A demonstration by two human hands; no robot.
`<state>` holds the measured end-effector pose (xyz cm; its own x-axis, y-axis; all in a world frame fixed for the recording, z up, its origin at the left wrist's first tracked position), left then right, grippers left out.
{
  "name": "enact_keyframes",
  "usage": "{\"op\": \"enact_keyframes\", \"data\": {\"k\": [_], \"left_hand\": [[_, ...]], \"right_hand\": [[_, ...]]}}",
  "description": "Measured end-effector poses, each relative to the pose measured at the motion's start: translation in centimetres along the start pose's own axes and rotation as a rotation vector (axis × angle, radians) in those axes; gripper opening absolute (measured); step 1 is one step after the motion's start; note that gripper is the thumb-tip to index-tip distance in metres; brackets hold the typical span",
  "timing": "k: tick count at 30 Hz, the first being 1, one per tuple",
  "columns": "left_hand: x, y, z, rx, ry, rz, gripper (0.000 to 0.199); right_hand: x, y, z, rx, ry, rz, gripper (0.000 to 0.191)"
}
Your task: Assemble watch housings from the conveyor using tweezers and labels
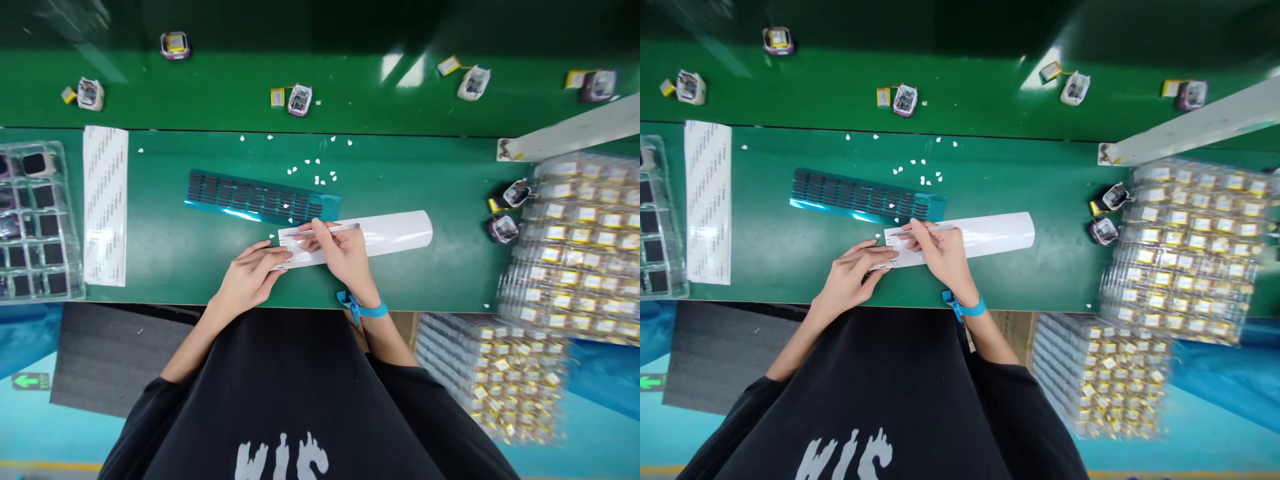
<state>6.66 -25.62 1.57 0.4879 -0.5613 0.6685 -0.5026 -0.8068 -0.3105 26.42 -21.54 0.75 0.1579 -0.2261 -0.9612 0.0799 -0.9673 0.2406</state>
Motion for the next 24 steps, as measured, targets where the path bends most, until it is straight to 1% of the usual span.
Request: {"op": "enact_keyframes", "data": {"k": [4,8,10,12,14,16,17,19,20,21,22,24], "left_hand": [[0.0,0.1,-0.1,0.002,0.059,-0.006,0.013],[-0.3,0.1,0.0,-0.016,0.113,-0.035,0.013],[-0.5,0.1,0.0,-0.02,0.127,-0.039,0.013],[-0.5,0.1,-0.1,-0.018,0.134,-0.044,0.012],[-0.3,0.1,-0.2,-0.009,0.172,-0.058,0.01],[-0.2,0.1,-0.5,0.026,0.236,-0.13,0.007],[-0.2,0.0,-0.7,0.061,0.27,-0.203,0.005],[-0.4,-0.4,-1.1,0.14,0.379,-0.396,0.007],[-0.4,-0.7,-1.2,0.165,0.463,-0.481,0.01],[-0.3,-1.0,-1.3,0.173,0.564,-0.536,0.013],[-0.2,-1.5,-1.3,0.162,0.671,-0.556,0.017],[0.4,-2.4,-1.4,0.102,0.834,-0.541,0.028]], "right_hand": [[0.0,0.0,0.2,0.008,0.001,-0.023,0.058],[0.0,-0.1,0.4,-0.013,0.008,-0.077,0.057],[0.0,-0.3,0.3,-0.035,-0.026,-0.097,0.058],[-0.1,-0.4,0.0,-0.048,-0.082,-0.086,0.058],[-0.4,-0.4,-0.6,-0.012,-0.148,-0.063,0.056],[-1.1,-0.1,-1.3,0.065,-0.217,-0.068,0.052],[-1.5,0.1,-1.5,0.104,-0.245,-0.083,0.049],[-2.5,0.8,-1.5,0.154,-0.267,-0.117,0.045],[-2.9,1.2,-1.3,0.162,-0.263,-0.127,0.044],[-3.3,1.5,-1.0,0.157,-0.253,-0.136,0.044],[-3.6,1.9,-0.7,0.148,-0.247,-0.147,0.043],[-4.1,2.4,-0.2,0.12,-0.251,-0.186,0.041]]}}
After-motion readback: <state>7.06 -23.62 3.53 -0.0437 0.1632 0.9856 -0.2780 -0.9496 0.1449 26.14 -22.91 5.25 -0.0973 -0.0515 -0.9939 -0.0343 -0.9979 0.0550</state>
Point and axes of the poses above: each hand's wrist, its own y-axis away from the middle knuckle, its own z-axis out of the palm, x = y × z, the point moved 3 cm from there along -y, towards the middle knuckle, and after that the axes turned 1 degree about -x, right-handed, at the moved point
